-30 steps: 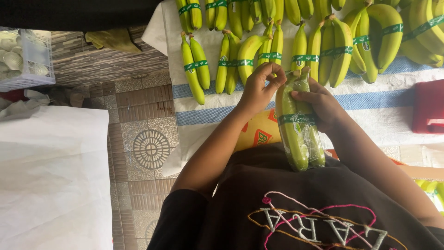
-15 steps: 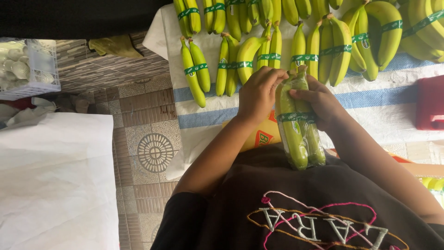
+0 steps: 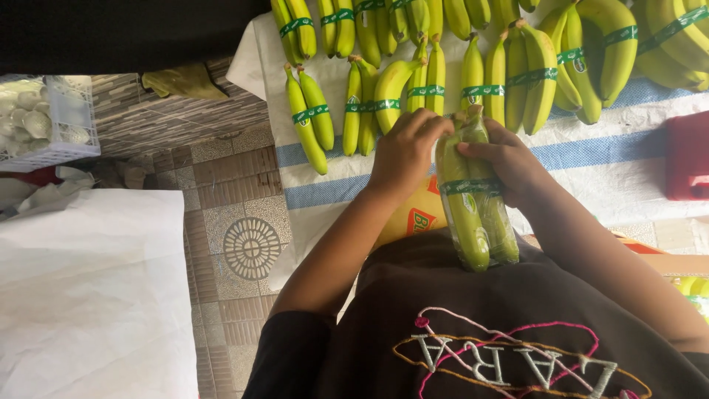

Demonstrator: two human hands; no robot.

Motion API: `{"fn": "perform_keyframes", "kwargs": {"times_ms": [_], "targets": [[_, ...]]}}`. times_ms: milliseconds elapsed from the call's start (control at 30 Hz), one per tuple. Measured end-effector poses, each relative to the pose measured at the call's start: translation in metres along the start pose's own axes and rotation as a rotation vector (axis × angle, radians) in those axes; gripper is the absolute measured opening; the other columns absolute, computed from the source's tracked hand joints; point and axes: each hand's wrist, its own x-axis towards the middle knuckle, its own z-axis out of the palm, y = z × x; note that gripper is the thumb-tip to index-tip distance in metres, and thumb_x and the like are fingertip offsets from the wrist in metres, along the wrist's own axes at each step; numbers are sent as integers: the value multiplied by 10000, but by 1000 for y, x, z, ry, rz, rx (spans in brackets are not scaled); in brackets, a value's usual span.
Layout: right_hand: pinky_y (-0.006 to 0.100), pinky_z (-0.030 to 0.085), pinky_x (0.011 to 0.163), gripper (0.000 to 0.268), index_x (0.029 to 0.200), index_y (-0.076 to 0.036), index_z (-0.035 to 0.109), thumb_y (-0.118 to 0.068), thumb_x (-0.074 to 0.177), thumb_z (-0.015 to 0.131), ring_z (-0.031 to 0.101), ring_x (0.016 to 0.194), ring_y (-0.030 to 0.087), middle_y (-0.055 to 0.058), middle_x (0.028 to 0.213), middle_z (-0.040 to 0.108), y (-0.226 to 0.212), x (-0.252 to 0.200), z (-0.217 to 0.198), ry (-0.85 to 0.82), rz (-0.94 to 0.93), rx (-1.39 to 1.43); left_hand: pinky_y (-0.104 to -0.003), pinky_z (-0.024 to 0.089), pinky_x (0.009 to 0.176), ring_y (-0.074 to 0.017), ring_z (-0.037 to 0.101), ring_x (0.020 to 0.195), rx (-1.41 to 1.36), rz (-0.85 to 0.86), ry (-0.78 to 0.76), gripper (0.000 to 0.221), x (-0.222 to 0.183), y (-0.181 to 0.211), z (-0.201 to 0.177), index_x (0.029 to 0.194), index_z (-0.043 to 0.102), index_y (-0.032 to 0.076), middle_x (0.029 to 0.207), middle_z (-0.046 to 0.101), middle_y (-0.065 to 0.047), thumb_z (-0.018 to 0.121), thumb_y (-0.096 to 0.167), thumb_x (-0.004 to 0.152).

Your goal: Wrapping bunches of green bananas in plastic film and cutting the film with a utility knife for packaging.

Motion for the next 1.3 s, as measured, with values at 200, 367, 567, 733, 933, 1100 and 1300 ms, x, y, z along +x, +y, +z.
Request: {"fn": "perform_keyframes", "kwargs": {"times_ms": [200, 367, 567, 733, 933, 1100, 1300], "targets": [[540, 583, 697, 586, 1458, 15, 470, -42, 908, 664, 712, 859, 362, 257, 1063, 651, 8, -1, -2, 19, 11, 2, -340, 529, 833, -182, 597, 979, -837, -240, -95, 170, -2, 0, 10, 960, 624, 195, 1051, 545, 0, 642, 360, 1000], [526, 585, 702, 595, 1458, -6, 487, -39, 892, 670, 711, 837, 373, 289, 1078, 654, 22, 7, -12, 11, 44, -2, -224, 452, 581, -70, 472, 610, -755, -240, 198, 135, -1, 7, 30, 925, 677, 201, 912, 617, 43, 685, 318, 992], [559, 575, 704, 662, 1502, 24, 416, -24, 894, 673, 709, 843, 387, 324, 1126, 636, 12, 0, -3, 0, 67, -48, -185, 401, 584, -26, 405, 608, -821, -340, 249, 184, 4, 11, 26, 917, 675, 175, 877, 622, 34, 661, 332, 1012], [535, 578, 737, 726, 1523, 10, 399, -51, 871, 715, 702, 866, 365, 315, 1158, 628, -4, -10, 10, -7, 32, -30, -183, 395, 574, -24, 451, 599, -852, -316, 169, 197, 12, -6, 22, 901, 670, 186, 824, 638, 30, 663, 357, 998], [559, 573, 767, 757, 1548, -5, 363, -53, 878, 713, 701, 908, 400, 333, 1201, 612, -3, -6, 10, -5, 77, -56, -184, 412, 496, -2, 461, 511, -868, -314, -21, 156, 13, -35, 30, 883, 691, 190, 799, 693, 47, 699, 317, 973], [552, 545, 821, 774, 1532, -104, 458, -140, 832, 788, 677, 1011, 424, 291, 1246, 618, -5, -11, 19, 87, 114, -133, -188, 416, 494, -26, 491, 491, -867, -364, -115, 255, 15, -30, 29, 878, 690, 157, 759, 691, 19, 667, 381, 997], [506, 476, 1046, 979, 1613, -117, 341, -236, 774, 831, 548, 1279, 433, 317, 1446, 474, 14, 5, 3, 227, 206, -108, -359, 570, 723, -302, 725, 815, -567, -81, -71, 187, 24, -32, 31, 867, 712, 120, 808, 733, -77, 815, 272, 900]]}}
